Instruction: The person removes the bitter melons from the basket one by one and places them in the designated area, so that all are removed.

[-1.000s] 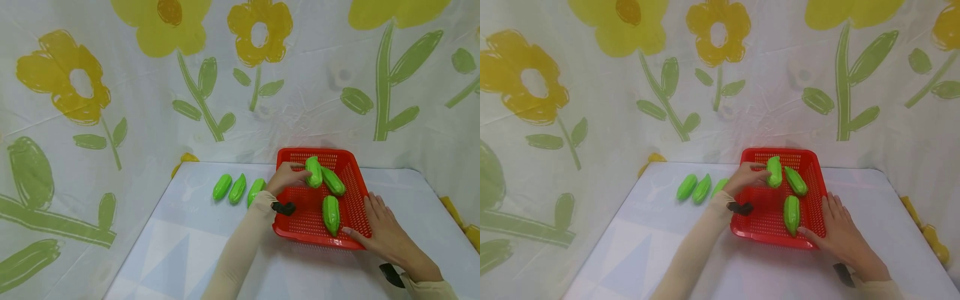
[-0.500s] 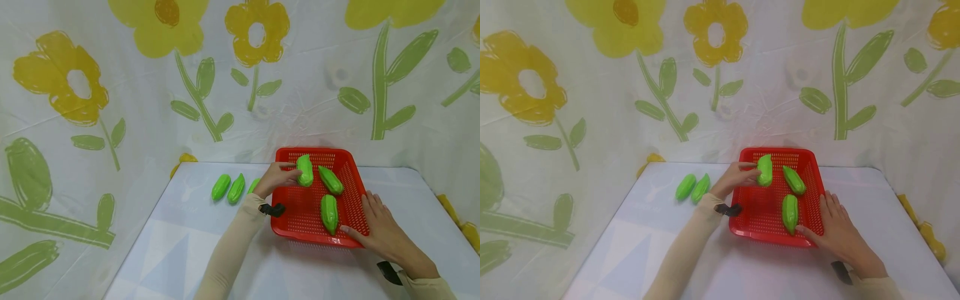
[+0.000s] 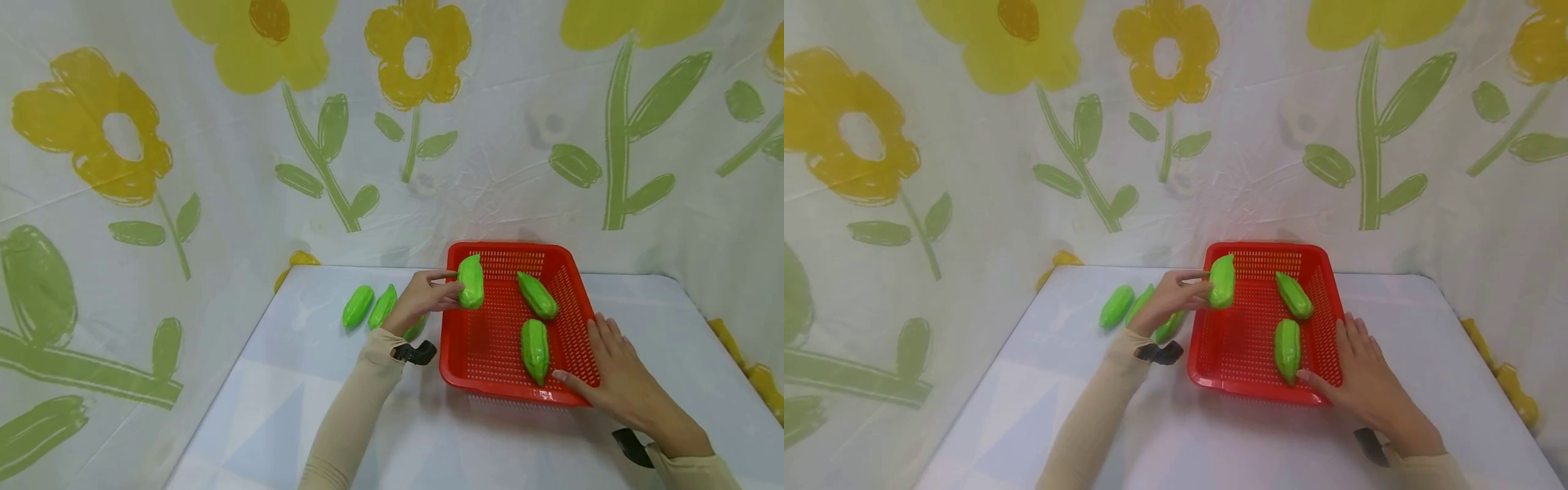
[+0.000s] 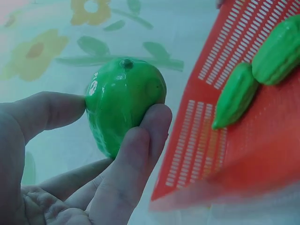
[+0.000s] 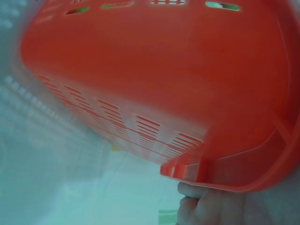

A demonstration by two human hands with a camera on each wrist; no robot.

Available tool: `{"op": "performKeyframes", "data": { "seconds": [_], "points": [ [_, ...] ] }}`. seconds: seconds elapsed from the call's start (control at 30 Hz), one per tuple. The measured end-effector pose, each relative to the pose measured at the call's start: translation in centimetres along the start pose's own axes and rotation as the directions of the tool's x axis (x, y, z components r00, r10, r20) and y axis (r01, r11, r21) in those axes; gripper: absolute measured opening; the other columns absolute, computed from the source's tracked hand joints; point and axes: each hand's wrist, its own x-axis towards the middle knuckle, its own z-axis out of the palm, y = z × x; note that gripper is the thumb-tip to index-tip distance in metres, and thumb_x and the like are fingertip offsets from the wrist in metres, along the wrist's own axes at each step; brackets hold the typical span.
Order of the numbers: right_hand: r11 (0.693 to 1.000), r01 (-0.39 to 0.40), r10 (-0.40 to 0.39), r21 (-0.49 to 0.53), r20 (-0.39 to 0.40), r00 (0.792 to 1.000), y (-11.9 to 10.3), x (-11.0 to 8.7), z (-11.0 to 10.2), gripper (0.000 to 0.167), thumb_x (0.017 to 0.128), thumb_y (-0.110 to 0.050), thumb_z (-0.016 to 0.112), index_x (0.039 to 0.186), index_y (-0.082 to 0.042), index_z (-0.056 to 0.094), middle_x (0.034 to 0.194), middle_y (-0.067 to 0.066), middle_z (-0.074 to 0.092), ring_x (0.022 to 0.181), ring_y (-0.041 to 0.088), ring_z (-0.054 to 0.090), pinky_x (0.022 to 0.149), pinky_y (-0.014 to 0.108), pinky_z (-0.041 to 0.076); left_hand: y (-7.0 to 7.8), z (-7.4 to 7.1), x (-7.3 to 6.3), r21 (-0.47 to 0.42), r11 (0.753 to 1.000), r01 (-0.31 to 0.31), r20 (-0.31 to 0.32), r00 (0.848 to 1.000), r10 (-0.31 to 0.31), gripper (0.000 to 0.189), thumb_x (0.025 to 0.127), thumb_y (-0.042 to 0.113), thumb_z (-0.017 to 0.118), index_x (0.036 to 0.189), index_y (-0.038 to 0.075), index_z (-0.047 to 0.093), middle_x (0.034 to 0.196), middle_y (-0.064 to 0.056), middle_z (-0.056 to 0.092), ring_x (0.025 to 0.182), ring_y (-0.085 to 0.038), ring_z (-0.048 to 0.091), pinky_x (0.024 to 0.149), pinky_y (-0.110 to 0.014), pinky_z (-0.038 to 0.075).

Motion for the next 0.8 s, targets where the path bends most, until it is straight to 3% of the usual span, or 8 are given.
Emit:
{"op": "performKeyframes", "data": {
  "seconds": [0.2, 0.5, 0.73, 0.8],
  "points": [
    [1.000, -0.010, 0.010, -0.008, 0.007, 1.000, 0.0, 0.1, 0.0, 0.126, 0.088, -0.067, 0.065, 0.162, 0.008, -0.004, 0.167, 0.037, -0.003, 0.155, 0.056, -0.007, 0.120, 0.079, 0.008, -0.9, -2.1, -1.1, 0.024, 1.000, -0.010, -0.025, 1.000, 0.011, 0.047, 0.096, 0.023, 0.073, 0.139, 0.005, 0.065, 0.110, -0.020, 0.078, 0.082, -0.015, 0.078, 0.088, -0.037, 0.064],
    [1.000, 0.003, -0.003, -0.005, -0.009, 1.000, 0.0, 0.0, -0.1, 0.124, 0.089, -0.067, 0.064, 0.161, 0.009, -0.003, 0.167, 0.038, -0.001, 0.155, 0.056, -0.006, 0.120, 0.079, 0.009, -1.6, -4.4, -2.5, 0.001, 1.000, 0.008, -0.062, 0.998, -0.007, 0.047, 0.098, 0.017, 0.070, 0.141, 0.001, 0.061, 0.114, -0.025, 0.076, 0.098, -0.039, 0.077, 0.096, -0.047, 0.059],
    [1.000, 0.006, -0.006, -0.008, -0.019, 1.000, 0.0, 0.1, 0.1, 0.125, 0.089, -0.068, 0.063, 0.162, 0.009, -0.002, 0.166, 0.039, 0.001, 0.155, 0.057, -0.004, 0.117, 0.081, 0.013, -2.1, -5.8, -3.3, -0.029, 1.000, 0.010, -0.076, 0.997, -0.013, 0.047, 0.098, 0.013, 0.069, 0.142, -0.002, 0.059, 0.105, -0.022, 0.078, 0.076, -0.013, 0.077, 0.084, -0.033, 0.064],
    [1.000, 0.007, -0.007, -0.010, -0.022, 1.000, 0.1, 0.0, 0.2, 0.125, 0.089, -0.068, 0.063, 0.162, 0.009, -0.002, 0.166, 0.039, 0.001, 0.155, 0.057, -0.005, 0.117, 0.081, 0.013, -2.1, -6.2, -3.5, -0.033, 0.999, 0.014, -0.082, 0.996, -0.016, 0.047, 0.098, 0.013, 0.069, 0.142, -0.001, 0.059, 0.100, -0.018, 0.079, 0.075, -0.014, 0.077, 0.083, -0.032, 0.064]
  ]
}}
